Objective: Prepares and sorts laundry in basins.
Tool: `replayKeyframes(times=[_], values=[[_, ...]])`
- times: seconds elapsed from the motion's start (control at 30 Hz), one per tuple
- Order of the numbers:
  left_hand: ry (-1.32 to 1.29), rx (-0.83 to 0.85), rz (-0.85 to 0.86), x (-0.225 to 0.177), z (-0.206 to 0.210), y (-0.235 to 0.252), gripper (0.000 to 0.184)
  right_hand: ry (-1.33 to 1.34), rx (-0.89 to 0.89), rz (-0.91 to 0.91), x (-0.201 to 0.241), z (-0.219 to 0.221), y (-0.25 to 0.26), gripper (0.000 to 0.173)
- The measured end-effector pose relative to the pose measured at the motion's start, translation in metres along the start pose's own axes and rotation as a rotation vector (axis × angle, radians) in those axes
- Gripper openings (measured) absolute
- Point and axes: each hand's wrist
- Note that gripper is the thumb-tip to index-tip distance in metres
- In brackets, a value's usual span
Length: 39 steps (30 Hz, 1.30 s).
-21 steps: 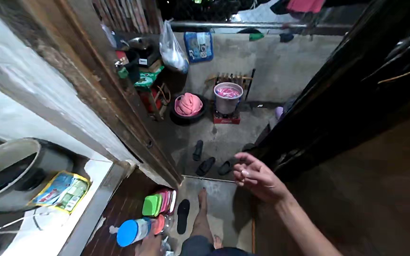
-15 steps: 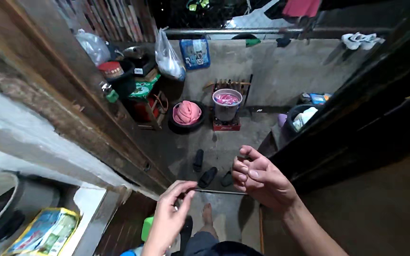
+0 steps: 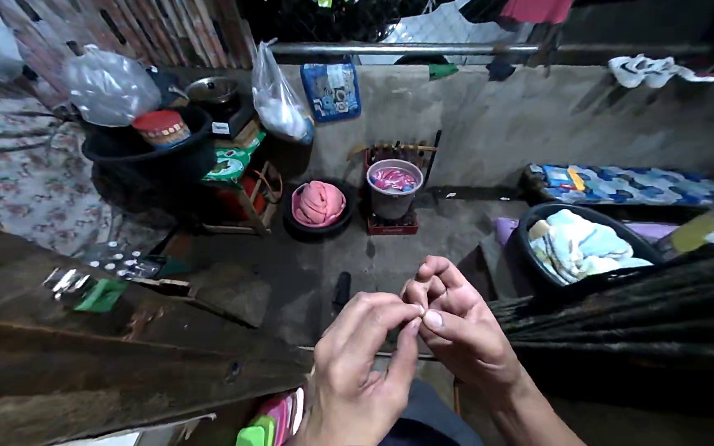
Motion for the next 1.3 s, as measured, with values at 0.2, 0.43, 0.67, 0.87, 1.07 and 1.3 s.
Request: replayKeyframes(times=[0.2, 0.43, 0.67, 0.87, 1.07, 1.3], values=[[-0.089, -0.142, -0.04, 0.027, 0.029, 0.031, 0.009, -0.168, 0.041, -0.11, 0.005, -0.044, 0.035, 0.038], [-0.305, -0.178, -0.12, 0.06, 0.072, 0.066, 0.012, -0.083, 0.034, -0.123, 0.01, -0.099, 0.054, 0.04], [-0.368, -0.2, -0.164, 0.086, 0.095, 0.089, 0.012, -0.226, 0.057, -0.187, 0.019, -0.139, 0.075, 0.036], [-0.402, -0.183, -0.203, 0.121, 0.095, 0.119, 0.012, -0.541, -0.016, -0.356, 0.011, -0.166, 0.108, 0.03], [-0.678, -0.215, -0.24, 0.174, 0.065, 0.158, 0.015, -1.473, -0.015, -0.835, -0.008, -0.208, 0.148, 0.012], [-0.622, -0.192, -0.084, 0.234, 0.006, 0.198, 0.014, -1.883, 0.212, -0.857, -0.023, -0.216, 0.224, 0.025]])
Point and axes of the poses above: each hand's wrist, its own y-axis towards the middle knuckle, its own z-axis out of the palm, x = y × z, and after that the axes turned 13 degrees about -y, right-handed
